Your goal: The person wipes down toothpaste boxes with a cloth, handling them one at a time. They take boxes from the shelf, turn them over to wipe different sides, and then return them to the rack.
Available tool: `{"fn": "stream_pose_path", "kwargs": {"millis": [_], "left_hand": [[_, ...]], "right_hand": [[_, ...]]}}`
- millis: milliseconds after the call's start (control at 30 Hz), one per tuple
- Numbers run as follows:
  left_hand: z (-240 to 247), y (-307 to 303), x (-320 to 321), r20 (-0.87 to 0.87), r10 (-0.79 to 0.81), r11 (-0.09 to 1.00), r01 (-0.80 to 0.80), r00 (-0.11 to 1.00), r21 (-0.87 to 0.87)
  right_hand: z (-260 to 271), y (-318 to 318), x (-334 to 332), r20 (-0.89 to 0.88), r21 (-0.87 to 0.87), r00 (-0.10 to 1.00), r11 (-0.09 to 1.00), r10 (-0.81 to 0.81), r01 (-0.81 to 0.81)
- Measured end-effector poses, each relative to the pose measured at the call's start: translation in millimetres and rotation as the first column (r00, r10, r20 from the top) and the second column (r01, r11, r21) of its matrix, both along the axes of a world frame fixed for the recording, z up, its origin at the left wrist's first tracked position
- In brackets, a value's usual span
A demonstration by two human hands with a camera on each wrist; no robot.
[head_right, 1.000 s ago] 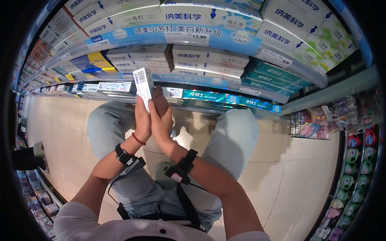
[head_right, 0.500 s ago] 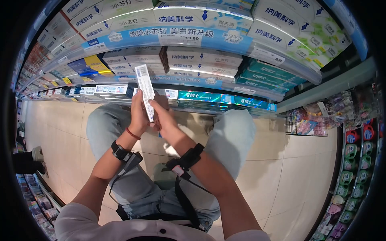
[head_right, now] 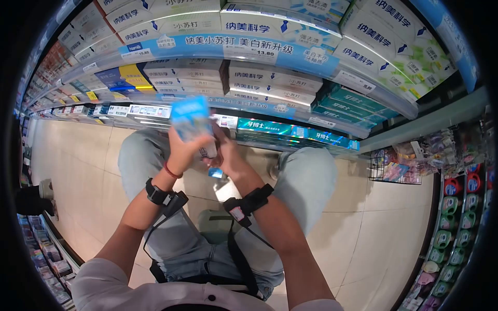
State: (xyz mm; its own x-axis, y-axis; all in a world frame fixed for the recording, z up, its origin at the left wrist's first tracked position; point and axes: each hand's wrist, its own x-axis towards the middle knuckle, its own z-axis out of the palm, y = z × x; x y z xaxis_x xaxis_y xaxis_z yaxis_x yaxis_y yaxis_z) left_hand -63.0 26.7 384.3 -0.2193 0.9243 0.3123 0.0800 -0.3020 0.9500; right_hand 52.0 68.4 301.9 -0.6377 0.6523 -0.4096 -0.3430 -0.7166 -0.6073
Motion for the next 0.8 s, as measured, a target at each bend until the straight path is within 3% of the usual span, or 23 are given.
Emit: {"fn": "stream_pose_path", "kwargs": {"millis": [33,100,133,200,233,267,300,367,433,500,533,600,700,800], "left_hand": [[-3,-4,3,-0.228,0.024,1.000,-0.020,0.973,0.019],[-15,-6,13,-0.374,0.052,0.998,-0.030,0.926,0.064],[-13,-7,19,-0.357,0.082,0.995,-0.054,0.930,0.088],[-11,-2,25,-0.178,0.222,0.974,-0.213,0.959,0.072],[-11,1,25,-0.086,0.295,0.955,-0.291,0.952,0.053],[-14,5,21,-0.043,0.365,0.930,-0.362,0.930,0.057],[-19,9,16,0.068,0.366,0.928,-0.369,0.928,0.043],[-20,9,7,0.150,0.443,0.894,-0.448,0.884,0.002],[-25,12,3,0.095,0.474,0.878,-0.478,0.875,0.024],[-29,10,-1,0.070,0.428,0.902,-0.431,0.901,0.027],[-28,9,-1,-0.097,0.380,0.925,-0.378,0.920,0.040],[-27,6,2,-0.215,0.330,0.937,-0.347,0.919,-0.045],[-19,3,8,-0.362,0.278,0.943,-0.324,0.890,-0.072],[-20,2,11,-0.396,0.191,0.959,-0.257,0.898,-0.120]], "right_hand": [[-20,-1,-3,0.020,0.034,0.999,0.998,-0.046,0.045],[-25,-3,-11,0.085,-0.114,0.976,0.971,-0.203,0.212],[-20,-4,-16,0.131,-0.131,0.953,0.948,-0.274,0.291],[-10,-7,-18,0.219,0.012,0.872,0.895,-0.438,0.447],[29,-10,-20,0.290,0.100,0.784,0.832,-0.549,0.545],[33,-11,-19,0.371,0.342,0.752,0.833,-0.544,0.434],[37,-15,-16,0.444,0.299,0.781,0.894,-0.439,0.333],[37,-22,-23,0.368,0.696,0.692,0.677,-0.621,0.238],[41,-31,-26,0.356,0.824,0.742,0.566,-0.568,0.038],[40,-32,-26,0.339,0.784,0.797,0.618,-0.500,0.055],[39,-31,-24,0.300,0.775,0.822,0.626,-0.485,0.086],[37,-25,-19,0.218,0.752,0.862,0.642,-0.458,0.151],[44,-19,-18,0.123,0.769,0.805,0.568,-0.581,0.292],[55,-12,-14,-0.031,0.650,0.807,0.602,-0.589,0.464]]}}
